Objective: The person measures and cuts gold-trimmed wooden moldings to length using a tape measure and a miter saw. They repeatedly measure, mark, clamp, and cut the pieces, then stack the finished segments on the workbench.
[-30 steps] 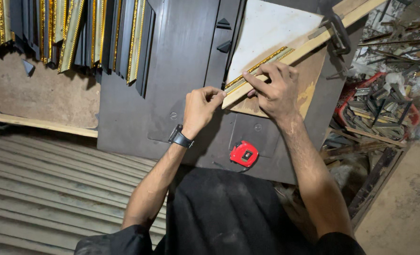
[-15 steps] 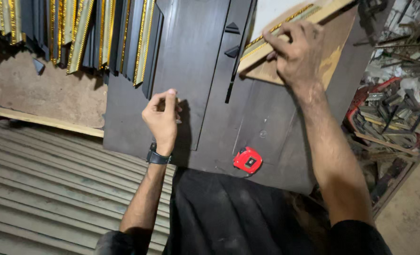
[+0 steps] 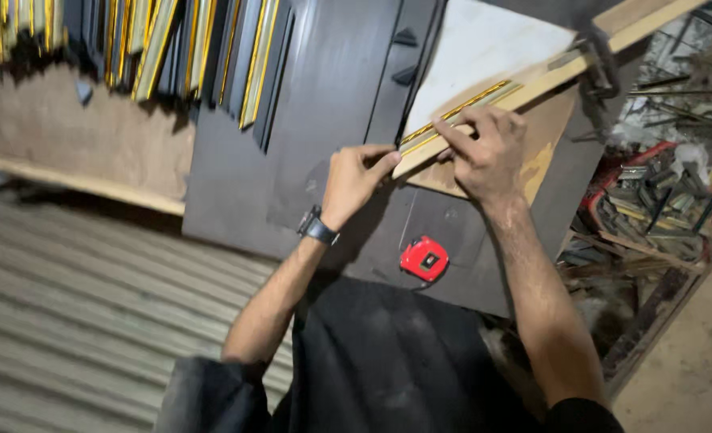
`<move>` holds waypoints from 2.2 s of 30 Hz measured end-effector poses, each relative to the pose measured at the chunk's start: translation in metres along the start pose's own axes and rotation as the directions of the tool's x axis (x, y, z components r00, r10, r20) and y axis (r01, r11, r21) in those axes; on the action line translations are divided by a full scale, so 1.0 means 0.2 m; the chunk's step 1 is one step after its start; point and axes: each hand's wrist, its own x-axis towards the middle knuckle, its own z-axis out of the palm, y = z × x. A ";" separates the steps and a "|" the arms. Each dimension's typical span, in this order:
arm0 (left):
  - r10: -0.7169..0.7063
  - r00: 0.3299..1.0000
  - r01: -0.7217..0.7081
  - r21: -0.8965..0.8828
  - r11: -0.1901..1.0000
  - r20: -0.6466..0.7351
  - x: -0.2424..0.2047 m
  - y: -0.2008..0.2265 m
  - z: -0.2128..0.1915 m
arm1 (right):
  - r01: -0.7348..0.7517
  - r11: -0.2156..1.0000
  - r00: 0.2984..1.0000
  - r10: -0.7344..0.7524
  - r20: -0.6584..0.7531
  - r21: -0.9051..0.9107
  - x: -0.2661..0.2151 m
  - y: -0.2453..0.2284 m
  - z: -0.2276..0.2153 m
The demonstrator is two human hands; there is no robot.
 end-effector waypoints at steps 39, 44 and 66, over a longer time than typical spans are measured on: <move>-0.063 0.899 -0.137 -0.416 0.899 -0.433 -0.15 -0.20 -0.26 | -0.020 0.999 0.996 0.018 0.084 0.025 0.30 0.16 -0.04; 0.073 0.893 -0.229 -0.308 0.924 -0.443 -0.26 -0.18 -0.22 | 0.007 1.000 1.000 -0.007 -0.005 -0.002 0.13 -0.10 -0.19; 0.182 0.923 -0.340 -0.495 0.800 -0.340 -0.44 -0.14 -0.22 | -0.056 0.990 0.922 0.000 0.387 0.133 -0.37 -0.71 -0.48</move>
